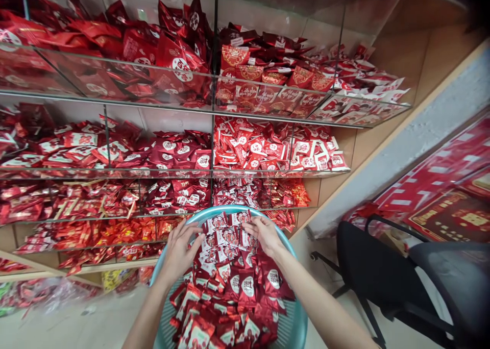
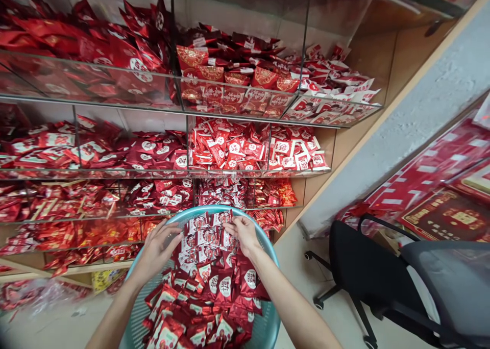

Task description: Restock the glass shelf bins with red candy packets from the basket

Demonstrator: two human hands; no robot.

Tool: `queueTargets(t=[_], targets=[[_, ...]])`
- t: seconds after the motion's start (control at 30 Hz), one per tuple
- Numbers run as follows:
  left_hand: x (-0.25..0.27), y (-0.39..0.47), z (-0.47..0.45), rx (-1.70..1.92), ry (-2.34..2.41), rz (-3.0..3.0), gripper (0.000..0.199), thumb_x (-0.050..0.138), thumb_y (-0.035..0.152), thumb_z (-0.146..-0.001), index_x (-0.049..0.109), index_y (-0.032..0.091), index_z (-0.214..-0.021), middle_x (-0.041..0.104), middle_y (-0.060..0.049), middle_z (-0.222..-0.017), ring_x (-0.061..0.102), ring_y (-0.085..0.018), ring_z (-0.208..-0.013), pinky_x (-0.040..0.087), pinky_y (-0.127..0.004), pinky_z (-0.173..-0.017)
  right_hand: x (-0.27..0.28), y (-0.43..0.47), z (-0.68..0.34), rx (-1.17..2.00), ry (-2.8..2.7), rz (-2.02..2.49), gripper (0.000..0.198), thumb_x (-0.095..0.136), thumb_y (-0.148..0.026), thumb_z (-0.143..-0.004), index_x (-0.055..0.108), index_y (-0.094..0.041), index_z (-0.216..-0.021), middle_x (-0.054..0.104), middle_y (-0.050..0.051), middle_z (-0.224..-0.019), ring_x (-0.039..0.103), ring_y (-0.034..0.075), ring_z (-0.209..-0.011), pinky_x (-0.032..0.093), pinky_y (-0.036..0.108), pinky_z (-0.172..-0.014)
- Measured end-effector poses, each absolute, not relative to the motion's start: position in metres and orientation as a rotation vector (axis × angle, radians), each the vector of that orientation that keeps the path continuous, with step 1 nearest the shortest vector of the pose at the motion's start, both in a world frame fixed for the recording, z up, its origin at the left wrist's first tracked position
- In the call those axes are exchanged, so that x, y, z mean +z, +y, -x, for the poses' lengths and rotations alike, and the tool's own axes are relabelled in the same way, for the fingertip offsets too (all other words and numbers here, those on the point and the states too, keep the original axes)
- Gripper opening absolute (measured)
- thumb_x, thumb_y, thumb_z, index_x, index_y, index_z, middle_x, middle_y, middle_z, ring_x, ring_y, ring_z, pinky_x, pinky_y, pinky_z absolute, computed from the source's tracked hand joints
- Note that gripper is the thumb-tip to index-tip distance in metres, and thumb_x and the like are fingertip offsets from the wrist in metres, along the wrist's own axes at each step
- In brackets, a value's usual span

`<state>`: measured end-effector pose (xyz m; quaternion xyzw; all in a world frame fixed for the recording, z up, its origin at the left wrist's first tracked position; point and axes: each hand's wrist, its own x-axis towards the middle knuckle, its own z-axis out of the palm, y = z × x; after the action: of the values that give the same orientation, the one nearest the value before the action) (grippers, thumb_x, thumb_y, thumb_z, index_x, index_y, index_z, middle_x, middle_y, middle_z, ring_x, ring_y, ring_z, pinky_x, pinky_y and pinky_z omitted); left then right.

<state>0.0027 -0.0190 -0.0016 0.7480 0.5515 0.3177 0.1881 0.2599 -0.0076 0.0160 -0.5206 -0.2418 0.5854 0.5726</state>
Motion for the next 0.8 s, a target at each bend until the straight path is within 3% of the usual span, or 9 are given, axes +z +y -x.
queueTargets(t=[0.3, 0.43, 0.57, 0.8], targets=[[-0.002, -0.019, -0.002, 0.903, 1.541, -2.104, 0.025, 0.045, 0.043, -0.085, 0.061, 0.027, -0.095, 0.062, -0.001, -0.115, 0.034, -0.025, -0.129, 0.027, -0.049, -0.105, 0.014, -0.006, -0.255, 1.344, -0.609, 1.274, 0.021, 0.072, -0.027, -0.064, 0.054, -0.017, -0.065, 0.062, 0.000, -0.065, 0.068, 0.015, -0.068, 0.055, 0.027, -0.071], [-0.001, -0.019, -0.003, 0.896, 1.545, -2.095, 0.025, 0.045, 0.043, -0.085, 0.061, 0.027, -0.094, 0.063, -0.001, -0.114, 0.034, -0.025, -0.129, 0.027, -0.049, -0.104, 0.009, -0.005, -0.257, 1.284, -0.718, 1.359, 0.022, 0.070, -0.033, -0.062, 0.055, -0.018, -0.068, 0.061, -0.002, -0.059, 0.063, 0.013, -0.053, 0.051, 0.025, -0.056], [-0.001, -0.019, -0.003, 0.883, 1.552, -2.092, 0.026, 0.044, 0.044, -0.085, 0.061, 0.027, -0.095, 0.063, -0.001, -0.115, 0.033, -0.025, -0.129, 0.026, -0.050, -0.105, 0.004, -0.004, -0.260, 1.106, -0.962, 1.510, 0.024, 0.062, -0.042, -0.067, 0.057, -0.019, -0.068, 0.053, -0.004, -0.047, 0.049, 0.011, -0.041, 0.037, 0.023, -0.042], [-0.001, -0.020, -0.003, 0.896, 1.541, -2.083, 0.025, 0.045, 0.043, -0.085, 0.061, 0.027, -0.094, 0.062, -0.001, -0.115, 0.032, -0.026, -0.129, 0.026, -0.050, -0.105, 0.004, 0.001, -0.273, 0.556, -1.425, 1.705, 0.034, 0.048, -0.044, -0.079, 0.057, -0.019, -0.058, 0.057, 0.001, -0.060, 0.049, 0.015, -0.058, 0.038, 0.027, -0.060]])
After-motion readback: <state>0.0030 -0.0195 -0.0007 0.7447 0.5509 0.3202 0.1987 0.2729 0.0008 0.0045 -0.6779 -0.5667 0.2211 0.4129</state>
